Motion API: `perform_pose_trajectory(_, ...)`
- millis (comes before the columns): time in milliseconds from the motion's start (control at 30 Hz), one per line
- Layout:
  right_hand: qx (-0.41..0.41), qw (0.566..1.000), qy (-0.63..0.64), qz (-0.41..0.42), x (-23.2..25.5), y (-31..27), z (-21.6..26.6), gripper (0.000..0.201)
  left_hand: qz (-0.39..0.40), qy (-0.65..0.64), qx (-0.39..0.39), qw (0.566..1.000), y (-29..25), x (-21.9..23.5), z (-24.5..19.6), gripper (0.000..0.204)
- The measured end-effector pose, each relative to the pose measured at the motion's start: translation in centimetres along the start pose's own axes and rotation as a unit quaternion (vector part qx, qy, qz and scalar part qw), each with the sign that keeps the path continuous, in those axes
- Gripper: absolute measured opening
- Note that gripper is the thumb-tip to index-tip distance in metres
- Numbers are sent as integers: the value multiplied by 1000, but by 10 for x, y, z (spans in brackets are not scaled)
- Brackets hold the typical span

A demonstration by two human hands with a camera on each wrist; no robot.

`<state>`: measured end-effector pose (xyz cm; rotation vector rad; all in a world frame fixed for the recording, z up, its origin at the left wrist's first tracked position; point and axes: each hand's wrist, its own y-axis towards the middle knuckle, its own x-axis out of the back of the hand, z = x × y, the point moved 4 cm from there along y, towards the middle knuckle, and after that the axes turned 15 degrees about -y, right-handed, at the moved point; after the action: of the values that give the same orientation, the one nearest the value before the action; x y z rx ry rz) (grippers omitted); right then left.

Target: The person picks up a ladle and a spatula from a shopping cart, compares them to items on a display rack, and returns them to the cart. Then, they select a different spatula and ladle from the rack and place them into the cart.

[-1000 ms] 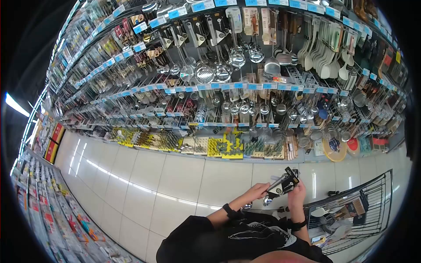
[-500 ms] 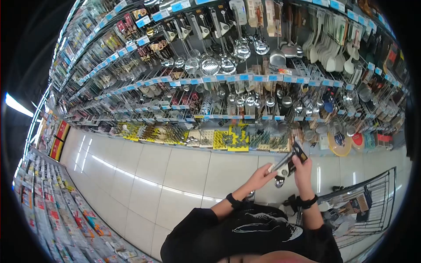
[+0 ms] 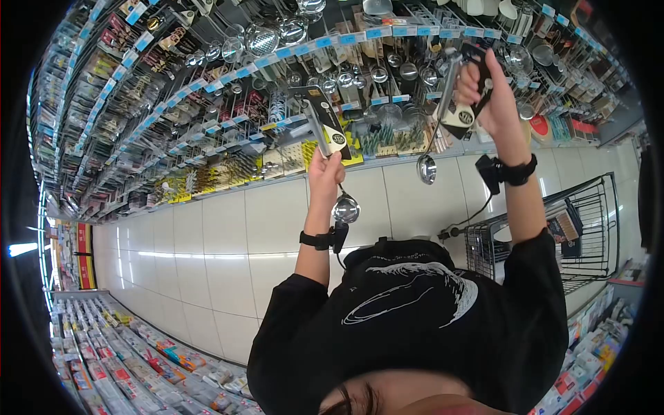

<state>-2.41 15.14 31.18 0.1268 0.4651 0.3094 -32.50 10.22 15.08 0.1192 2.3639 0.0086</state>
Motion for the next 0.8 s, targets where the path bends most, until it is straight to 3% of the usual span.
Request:
perform_pose_trajectory(167,-3,1000,-4,28,-26,27,17,41,6,48,-15,999,-1,2,8,35)
perform_pose_trajectory(233,-19,1000,-2,-10,-46,32,15,42,15,91,-51,994,0,-13,12,48)
perform_pose_trajectory(300,-17,1000,11,20,-58,39,8,41,38,86,-84,992,10,-14,29,61)
perform_pose_trajectory(533,18,1000,-2,0,-103,40,-1,40,43,104,-36,993,11,-41,43,59)
perform_pose_trajectory(767,24,999,-27,-33,-107,45,-2,39,58,95,-50,993,13,-31,43,57)
perform_pose_trajectory(800,18,999,-46,-8,-102,49,-2,39,54,68,-18,996,12,-29,40,57)
